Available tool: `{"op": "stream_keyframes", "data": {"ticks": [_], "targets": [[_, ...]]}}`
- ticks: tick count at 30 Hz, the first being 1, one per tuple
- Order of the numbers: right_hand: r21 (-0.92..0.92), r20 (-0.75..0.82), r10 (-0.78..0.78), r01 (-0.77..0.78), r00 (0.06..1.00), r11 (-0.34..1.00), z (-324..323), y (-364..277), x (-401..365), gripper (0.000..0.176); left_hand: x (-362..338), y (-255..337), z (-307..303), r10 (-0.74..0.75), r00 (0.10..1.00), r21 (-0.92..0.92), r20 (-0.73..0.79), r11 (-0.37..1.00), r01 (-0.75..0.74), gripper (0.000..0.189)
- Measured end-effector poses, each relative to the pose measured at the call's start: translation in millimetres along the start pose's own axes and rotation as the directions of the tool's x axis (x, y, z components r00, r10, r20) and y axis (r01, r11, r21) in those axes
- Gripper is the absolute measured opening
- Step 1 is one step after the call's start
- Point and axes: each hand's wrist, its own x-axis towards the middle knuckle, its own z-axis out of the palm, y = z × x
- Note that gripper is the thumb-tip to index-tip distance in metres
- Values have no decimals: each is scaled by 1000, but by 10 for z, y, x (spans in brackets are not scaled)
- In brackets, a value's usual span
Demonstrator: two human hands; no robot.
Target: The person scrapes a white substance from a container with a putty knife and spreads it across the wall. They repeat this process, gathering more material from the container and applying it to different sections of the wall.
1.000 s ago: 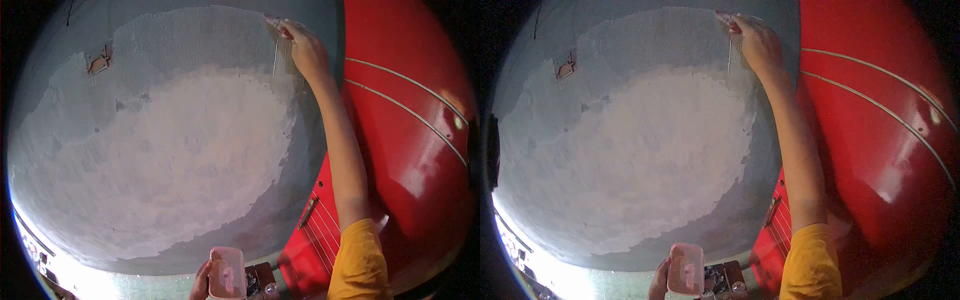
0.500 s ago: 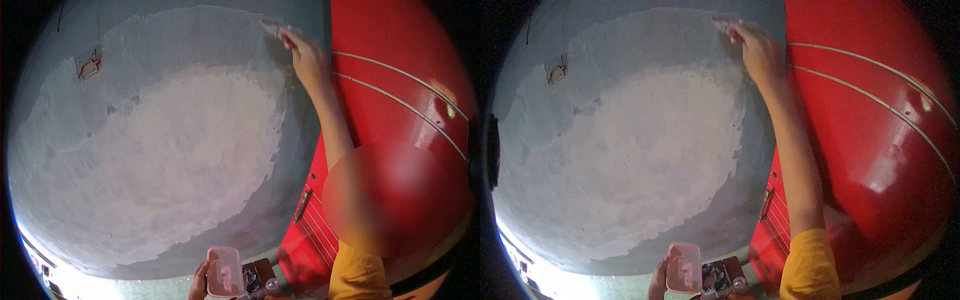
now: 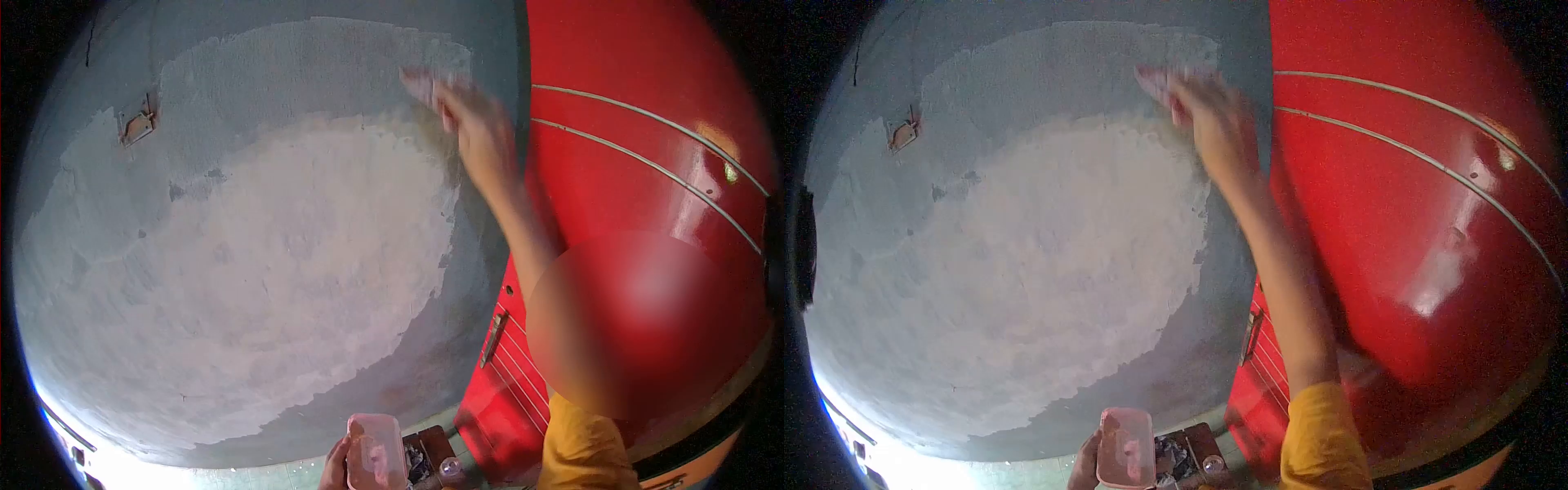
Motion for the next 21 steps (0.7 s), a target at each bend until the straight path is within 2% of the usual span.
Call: {"op": "stream_keyframes", "data": {"ticks": [2,5,7,9,11,12,15,17,20,21], "targets": [[-38,-162,-94,89,982,995,198,356,558,44,11,11,12,15,1000,0,-8,1000,-15,52],[13,-121,-86,88,989,996,564,617,513,45,19,5,-14,37,999,-6,-29,999,-37,51],[70,97,76,-83,992,994,412,341,56,45,31,-18,-35,47,998,-17,-36,999,-48,51],[28,161,75,-81,984,996,326,99,-549,46,51,-44,-57,50,998,-23,-33,998,-51,51],[57,239,43,-58,970,997,114,-107,-835,45,59,-73,-67,45,999,-29,-21,999,-46,50],[72,278,28,-50,960,996,27,-167,-879,44,63,-68,-75,43,999,-32,-12,999,-43,50],[-13,385,253,-269,887,963,-191,-151,-288,43,56,-31,-100,42,999,-20,6,999,-42,50],[18,179,166,-171,970,985,-73,211,205,44,65,-24,-79,37,999,-15,21,999,-37,50],[-110,28,78,-74,997,991,259,667,473,39,115,-98,1,4,998,-24,55,1000,-2,49],[-99,101,141,-131,985,986,277,611,383,40,141,-131,26,-11,998,-31,69,999,13,49]]}}
